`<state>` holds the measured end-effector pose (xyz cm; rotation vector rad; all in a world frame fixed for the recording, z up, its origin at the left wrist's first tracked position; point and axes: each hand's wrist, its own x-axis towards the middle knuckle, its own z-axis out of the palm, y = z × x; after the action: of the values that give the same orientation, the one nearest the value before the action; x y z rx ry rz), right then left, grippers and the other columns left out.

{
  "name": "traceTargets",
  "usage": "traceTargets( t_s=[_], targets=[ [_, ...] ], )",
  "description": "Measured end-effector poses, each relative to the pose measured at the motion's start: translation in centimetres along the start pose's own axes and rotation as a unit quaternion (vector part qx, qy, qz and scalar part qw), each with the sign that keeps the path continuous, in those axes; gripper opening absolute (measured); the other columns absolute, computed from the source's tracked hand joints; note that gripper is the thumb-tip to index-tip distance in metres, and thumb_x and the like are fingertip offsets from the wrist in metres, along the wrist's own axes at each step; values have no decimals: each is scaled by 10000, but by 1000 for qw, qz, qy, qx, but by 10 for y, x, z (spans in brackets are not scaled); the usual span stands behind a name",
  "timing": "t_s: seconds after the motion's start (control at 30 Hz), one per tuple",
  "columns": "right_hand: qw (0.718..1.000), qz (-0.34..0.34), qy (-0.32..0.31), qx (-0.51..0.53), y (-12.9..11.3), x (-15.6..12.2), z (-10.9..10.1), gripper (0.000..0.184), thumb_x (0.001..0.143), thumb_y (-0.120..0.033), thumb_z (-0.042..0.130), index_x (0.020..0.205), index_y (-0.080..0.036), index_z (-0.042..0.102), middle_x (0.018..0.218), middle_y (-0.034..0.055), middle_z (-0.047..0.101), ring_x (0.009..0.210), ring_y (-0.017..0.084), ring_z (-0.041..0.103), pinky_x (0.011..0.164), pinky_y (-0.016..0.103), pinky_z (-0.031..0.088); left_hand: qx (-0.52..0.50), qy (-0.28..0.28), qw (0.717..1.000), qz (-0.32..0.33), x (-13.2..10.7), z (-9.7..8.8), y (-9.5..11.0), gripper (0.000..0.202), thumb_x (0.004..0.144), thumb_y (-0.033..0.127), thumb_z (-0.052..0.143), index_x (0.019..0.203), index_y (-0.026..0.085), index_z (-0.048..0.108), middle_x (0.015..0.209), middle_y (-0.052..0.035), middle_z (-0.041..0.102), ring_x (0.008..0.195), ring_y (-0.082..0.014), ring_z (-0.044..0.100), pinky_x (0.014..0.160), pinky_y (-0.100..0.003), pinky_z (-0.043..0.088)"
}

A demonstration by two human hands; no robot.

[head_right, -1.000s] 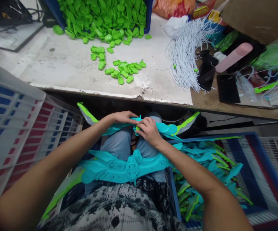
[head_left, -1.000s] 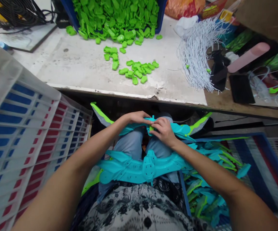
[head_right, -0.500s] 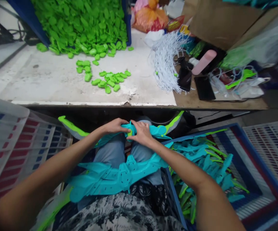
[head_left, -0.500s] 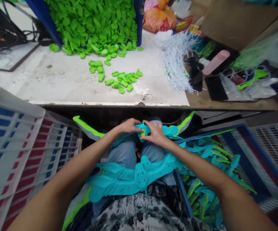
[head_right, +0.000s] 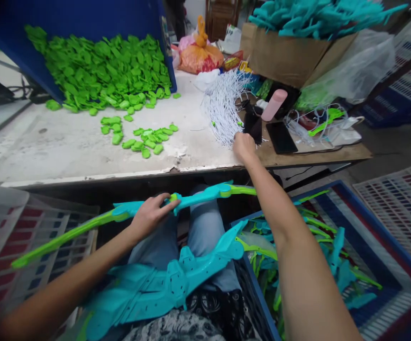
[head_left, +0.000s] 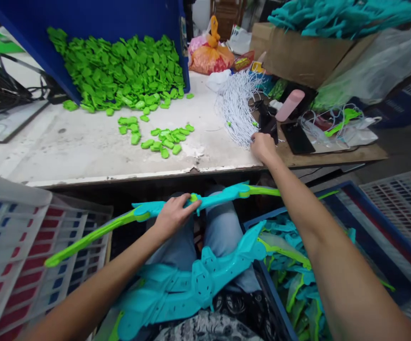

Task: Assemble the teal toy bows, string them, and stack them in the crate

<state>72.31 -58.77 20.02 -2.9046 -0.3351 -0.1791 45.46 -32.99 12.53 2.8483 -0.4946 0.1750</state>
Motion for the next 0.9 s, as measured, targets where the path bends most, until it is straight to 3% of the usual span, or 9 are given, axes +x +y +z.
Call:
traceTargets(
  t_s=[0.2, 0.33, 0.4, 0.5, 0.57, 0.6, 0.7, 0.77, 0.9],
  targets=[
    [998, -15, -48, 36, 12, -10, -14, 265, 758, -126, 558, 1001, -96, 658, 923, 172, 650, 967, 285, 569, 856, 406, 374, 39, 11, 999, -4, -30, 23, -7, 471, 846, 250, 543, 1309, 317, 486, 1335, -159, 456, 1197, -338, 455, 894, -489, 451],
    [974, -19, -185, 127, 49, -66, -40, 210, 712, -194, 611, 892, -132, 699, 815, 92, 686, 794, 221, 604, 761, 337, 437, -11, 48, 999, 3, -31, 13, 12, 445, 816, 303, 598, 1254, 254, 536, 1400, -158, 399, 1303, -353, 341, 991, -530, 386],
    [937, -18, -289, 195, 73, -111, -50, 215, 670, -286, 674, 830, -145, 704, 740, 52, 688, 687, 179, 606, 666, 291, 461, -80, 54, 995, 24, -21, 8, 27, 308, 856, 272, 536, 1153, 223, 602, 1267, -139, 535, 1206, -298, 467, 974, -471, 423],
    [839, 15, -441, 318, 102, -181, -51, 311, 592, -409, 751, 738, -143, 682, 653, 34, 664, 597, 149, 590, 573, 258, 455, -240, -29, 970, 29, 9, 14, 54, 252, 893, 273, 466, 1042, 190, 651, 1066, -102, 646, 1005, -226, 592, 887, -374, 484],
    [808, 67, -443, 384, 113, -217, -42, 342, 593, -453, 754, 711, -144, 668, 640, 37, 657, 578, 142, 579, 559, 256, 451, -373, -118, 920, -25, 37, 27, 74, 249, 883, 280, 483, 1017, 172, 664, 1029, -91, 669, 962, -214, 613, 856, -347, 495],
    [825, 98, -385, 402, 116, -230, -34, 346, 607, -470, 744, 711, -149, 667, 648, 38, 660, 586, 144, 582, 571, 262, 457, -444, -158, 879, -73, 52, 37, 85, 243, 871, 273, 504, 1012, 163, 668, 1012, -90, 680, 945, -213, 624, 843, -342, 501],
    [895, 144, -102, 410, 118, -247, -8, 329, 656, -496, 706, 723, -176, 671, 747, 49, 681, 714, 177, 614, 676, 303, 486, -633, -236, 702, -224, 91, 67, 114, 210, 829, 210, 573, 996, 129, 673, 964, -102, 700, 887, -195, 650, 815, -320, 513],
    [912, 113, 19, 393, 118, -247, 9, 286, 679, -479, 696, 700, -195, 670, 811, 54, 685, 820, 198, 615, 729, 323, 485, -702, -250, 599, -292, 111, 83, 129, 171, 806, 163, 608, 954, 119, 682, 932, -106, 705, 845, -172, 657, 807, -300, 512],
    [922, 55, 77, 375, 122, -241, 34, 207, 738, -413, 669, 697, -211, 663, 859, 57, 688, 857, 196, 605, 675, 316, 473, -744, -269, 503, -346, 134, 100, 151, 114, 783, 97, 615, 866, 114, 692, 845, -99, 706, 714, -151, 656, 717, -285, 516]
  ],
)
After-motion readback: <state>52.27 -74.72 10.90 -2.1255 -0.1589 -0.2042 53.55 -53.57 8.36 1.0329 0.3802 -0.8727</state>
